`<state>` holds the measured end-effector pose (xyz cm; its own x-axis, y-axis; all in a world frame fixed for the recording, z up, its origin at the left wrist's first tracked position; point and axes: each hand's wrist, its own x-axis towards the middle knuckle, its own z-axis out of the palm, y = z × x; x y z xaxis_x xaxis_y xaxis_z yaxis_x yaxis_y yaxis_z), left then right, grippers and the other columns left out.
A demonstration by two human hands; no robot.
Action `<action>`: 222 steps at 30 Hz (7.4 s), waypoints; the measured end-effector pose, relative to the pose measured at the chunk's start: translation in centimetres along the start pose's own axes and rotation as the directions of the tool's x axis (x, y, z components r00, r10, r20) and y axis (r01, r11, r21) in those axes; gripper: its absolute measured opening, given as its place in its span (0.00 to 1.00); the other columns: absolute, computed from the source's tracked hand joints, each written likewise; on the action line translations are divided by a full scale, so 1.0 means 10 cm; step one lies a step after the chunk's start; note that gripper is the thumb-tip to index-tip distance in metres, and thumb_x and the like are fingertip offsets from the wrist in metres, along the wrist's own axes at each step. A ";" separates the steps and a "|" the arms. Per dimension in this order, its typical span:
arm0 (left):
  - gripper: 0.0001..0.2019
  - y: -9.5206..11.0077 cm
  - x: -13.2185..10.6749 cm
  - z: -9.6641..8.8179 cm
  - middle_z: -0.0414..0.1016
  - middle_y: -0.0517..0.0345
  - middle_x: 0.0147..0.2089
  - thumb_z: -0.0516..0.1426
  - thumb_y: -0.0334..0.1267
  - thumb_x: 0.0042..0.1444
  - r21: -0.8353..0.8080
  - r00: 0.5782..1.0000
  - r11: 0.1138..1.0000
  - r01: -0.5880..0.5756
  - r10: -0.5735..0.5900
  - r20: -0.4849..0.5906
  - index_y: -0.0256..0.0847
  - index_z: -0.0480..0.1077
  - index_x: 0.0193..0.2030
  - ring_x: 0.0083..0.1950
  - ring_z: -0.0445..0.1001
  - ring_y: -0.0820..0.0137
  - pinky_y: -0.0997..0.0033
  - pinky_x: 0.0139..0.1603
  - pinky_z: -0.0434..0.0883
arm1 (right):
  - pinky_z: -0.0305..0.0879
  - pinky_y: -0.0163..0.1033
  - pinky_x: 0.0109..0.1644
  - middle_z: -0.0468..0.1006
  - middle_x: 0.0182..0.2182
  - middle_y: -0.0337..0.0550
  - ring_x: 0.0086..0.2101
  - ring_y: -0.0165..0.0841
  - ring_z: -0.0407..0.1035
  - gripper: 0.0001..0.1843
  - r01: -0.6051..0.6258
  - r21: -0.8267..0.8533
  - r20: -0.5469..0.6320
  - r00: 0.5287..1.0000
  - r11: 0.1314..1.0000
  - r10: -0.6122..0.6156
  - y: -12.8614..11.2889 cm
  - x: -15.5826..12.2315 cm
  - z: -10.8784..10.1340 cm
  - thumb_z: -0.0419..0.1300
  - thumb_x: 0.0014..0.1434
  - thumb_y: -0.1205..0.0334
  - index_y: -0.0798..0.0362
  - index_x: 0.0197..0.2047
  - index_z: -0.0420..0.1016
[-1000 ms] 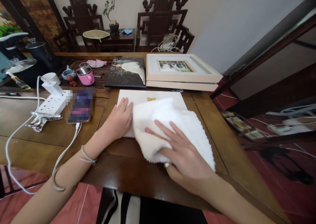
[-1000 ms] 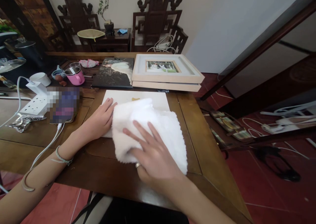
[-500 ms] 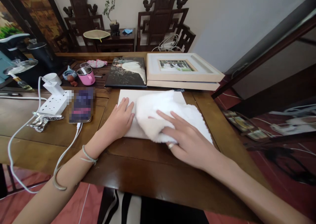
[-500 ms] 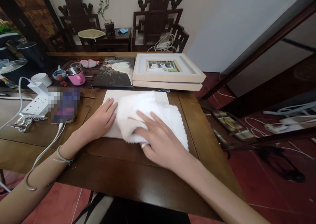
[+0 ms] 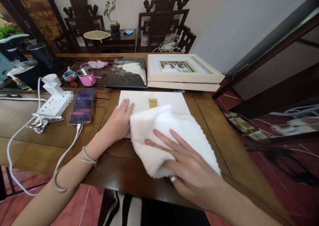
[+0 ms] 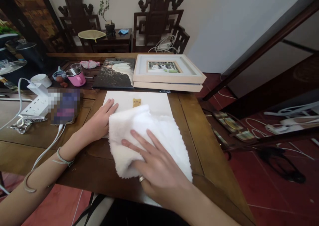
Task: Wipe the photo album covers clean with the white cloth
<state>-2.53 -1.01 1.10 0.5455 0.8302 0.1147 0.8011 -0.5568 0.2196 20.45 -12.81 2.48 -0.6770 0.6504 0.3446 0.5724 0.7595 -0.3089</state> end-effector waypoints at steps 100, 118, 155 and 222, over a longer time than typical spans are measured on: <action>0.23 0.12 0.05 0.05 0.50 0.29 0.72 0.42 0.35 0.68 0.026 0.999 0.999 0.044 -0.044 -0.010 0.26 0.55 0.67 0.75 0.45 0.50 0.43 0.69 0.57 | 0.50 0.70 0.67 0.70 0.61 0.49 0.67 0.51 0.49 0.15 0.052 -0.027 -0.112 0.992 0.998 -0.055 0.15 -0.29 -0.03 0.48 0.42 0.82 0.52 0.23 0.66; 0.23 0.10 0.05 0.04 0.50 0.29 0.72 0.42 0.37 0.68 0.015 0.999 0.999 0.030 -0.030 -0.010 0.28 0.54 0.66 0.75 0.46 0.50 0.42 0.68 0.58 | 0.53 0.70 0.65 0.74 0.59 0.47 0.65 0.51 0.54 0.16 0.127 0.048 -0.194 0.974 0.991 -0.115 0.17 -0.28 0.03 0.49 0.43 0.83 0.53 0.25 0.68; 0.24 0.06 0.02 -0.02 0.48 0.24 0.72 0.42 0.35 0.68 0.008 0.999 0.999 0.038 -0.038 0.011 0.24 0.54 0.67 0.75 0.44 0.46 0.39 0.67 0.58 | 0.49 0.61 0.70 0.70 0.62 0.44 0.67 0.42 0.52 0.20 0.018 0.058 0.013 1.000 0.998 -0.019 0.12 -0.09 -0.07 0.48 0.38 0.79 0.51 0.30 0.73; 0.29 0.08 -0.02 -0.08 0.41 0.28 0.74 0.43 0.43 0.69 0.028 0.992 0.999 0.042 -0.045 0.117 0.23 0.48 0.70 0.76 0.37 0.48 0.44 0.72 0.49 | 0.54 0.65 0.67 0.67 0.64 0.52 0.68 0.46 0.48 0.25 -0.037 -0.162 -0.084 0.996 0.986 0.023 0.50 0.13 -0.02 0.49 0.45 0.82 0.53 0.43 0.73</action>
<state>-2.14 -1.61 1.99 0.5340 0.8454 -0.0096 0.8299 -0.5219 0.1970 22.52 -8.13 1.58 -0.6222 0.6665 0.4106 0.6641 0.7271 -0.1739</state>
